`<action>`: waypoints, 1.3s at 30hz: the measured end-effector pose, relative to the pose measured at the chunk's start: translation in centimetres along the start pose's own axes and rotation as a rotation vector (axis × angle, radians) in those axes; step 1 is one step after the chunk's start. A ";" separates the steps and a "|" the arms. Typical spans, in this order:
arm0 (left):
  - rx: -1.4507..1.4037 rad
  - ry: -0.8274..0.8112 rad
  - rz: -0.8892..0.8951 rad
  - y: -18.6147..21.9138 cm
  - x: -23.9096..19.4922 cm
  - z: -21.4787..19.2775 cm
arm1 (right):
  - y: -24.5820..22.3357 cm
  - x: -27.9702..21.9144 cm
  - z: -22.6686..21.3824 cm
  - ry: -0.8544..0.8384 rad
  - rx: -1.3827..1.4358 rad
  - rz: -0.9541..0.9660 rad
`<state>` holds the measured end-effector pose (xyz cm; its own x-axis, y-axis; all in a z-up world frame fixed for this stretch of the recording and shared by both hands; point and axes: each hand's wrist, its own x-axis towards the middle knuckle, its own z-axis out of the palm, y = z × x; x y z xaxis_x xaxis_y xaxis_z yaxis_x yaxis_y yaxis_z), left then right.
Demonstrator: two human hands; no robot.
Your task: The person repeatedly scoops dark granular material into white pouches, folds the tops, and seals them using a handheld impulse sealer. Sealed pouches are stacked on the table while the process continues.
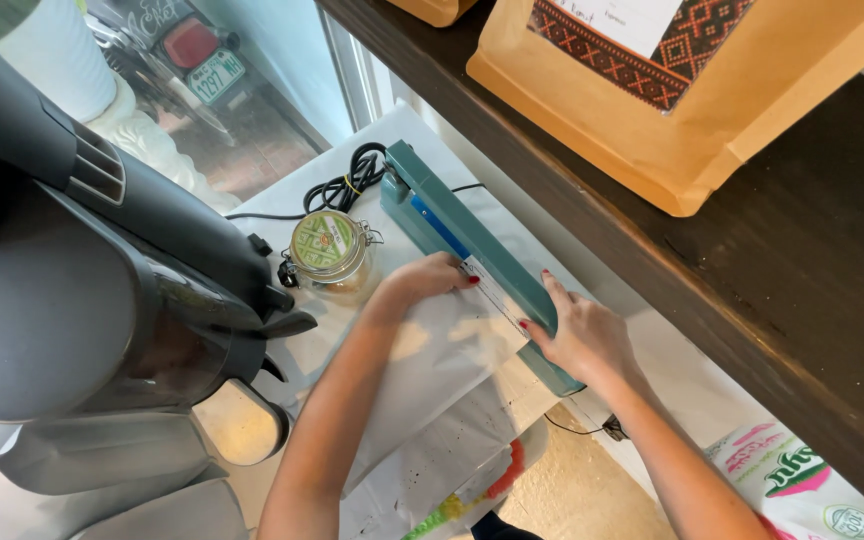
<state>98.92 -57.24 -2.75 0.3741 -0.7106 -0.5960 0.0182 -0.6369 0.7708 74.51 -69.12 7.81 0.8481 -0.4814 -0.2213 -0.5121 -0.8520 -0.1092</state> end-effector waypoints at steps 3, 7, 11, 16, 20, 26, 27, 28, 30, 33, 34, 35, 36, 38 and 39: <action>-0.001 -0.001 0.010 -0.2 -0.1 -0.2 | 0.1 0.0 0.1 0.004 -0.014 -0.004; 0.017 0.000 0.031 -0.4 0.4 -0.7 | 0.1 0.2 -0.4 0.016 -0.016 -0.012; 0.165 0.048 0.065 -2.5 3.5 -0.5 | -0.5 -0.7 -2.9 -0.069 0.053 -0.066; 0.234 0.088 0.082 -1.9 1.2 -0.6 | -3.2 -4.2 -11.4 -0.158 0.169 -0.031; 0.057 0.119 0.192 1.1 -6.6 -0.7 | -3.0 -6.2 -13.8 0.099 0.373 -0.079; -0.020 0.336 0.334 2.6 -15.8 -1.4 | -3.3 -9.4 -9.4 0.859 0.209 -0.151; 0.077 0.458 0.369 1.3 -15.6 -2.0 | -3.4 -9.6 -7.6 1.382 0.076 -0.464; 0.077 0.467 0.373 1.5 -17.6 -1.4 | -4.4 -9.8 -5.0 1.388 0.078 -0.471; 0.252 0.900 0.365 1.9 -21.4 -0.2 | -6.6 -10.2 0.3 1.294 0.357 -0.569; 0.433 1.402 0.633 4.3 -30.9 5.4 | -12.3 -12.9 -1.7 0.825 0.720 -0.677; 0.434 1.408 0.632 3.9 -31.7 7.1 | -13.1 -14.2 -2.6 0.826 0.722 -0.683; 0.445 1.383 0.629 3.5 -32.5 8.7 | -13.8 -15.6 -3.6 0.510 0.746 -0.622; 0.454 1.360 0.624 3.1 -33.3 10.4 | -14.6 -16.8 -4.6 0.195 0.753 -0.556; 0.389 1.185 0.708 4.6 -37.6 12.8 | -14.2 -16.9 -1.8 0.204 0.695 -0.504; 0.325 0.999 0.787 5.4 -39.7 14.1 | -13.9 -16.9 -0.4 0.213 0.640 -0.444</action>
<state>71.12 -36.70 21.90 0.7050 -0.4858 0.5166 -0.6893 -0.2982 0.6603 67.39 -49.23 13.42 0.9655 -0.2090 0.1552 -0.0449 -0.7209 -0.6915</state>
